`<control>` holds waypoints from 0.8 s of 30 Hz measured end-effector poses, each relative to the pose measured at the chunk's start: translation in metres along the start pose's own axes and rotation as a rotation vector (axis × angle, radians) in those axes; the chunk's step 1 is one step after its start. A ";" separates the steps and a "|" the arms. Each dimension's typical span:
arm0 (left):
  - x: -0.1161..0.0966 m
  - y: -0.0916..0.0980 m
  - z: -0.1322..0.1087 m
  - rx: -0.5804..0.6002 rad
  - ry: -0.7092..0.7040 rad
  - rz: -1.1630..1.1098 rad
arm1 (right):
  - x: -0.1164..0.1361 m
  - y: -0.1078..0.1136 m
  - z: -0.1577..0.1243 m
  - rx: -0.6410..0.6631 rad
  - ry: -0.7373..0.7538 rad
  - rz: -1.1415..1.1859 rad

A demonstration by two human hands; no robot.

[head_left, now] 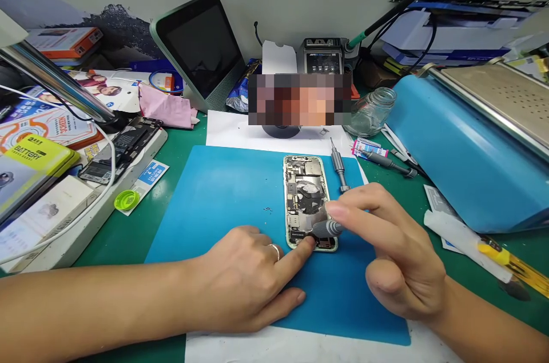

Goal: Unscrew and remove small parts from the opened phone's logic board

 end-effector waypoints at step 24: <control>0.001 -0.001 0.000 -0.023 0.007 -0.002 | 0.007 -0.010 -0.001 0.008 0.069 0.000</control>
Point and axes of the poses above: each hand's wrist, its own z-axis towards the middle knuckle, its own y-axis out of the back of the hand, x = y × z, the point moved 10 cm from there along z, towards the middle knuckle, and after that the axes turned 14 degrees about -y, right-handed, at the moved point
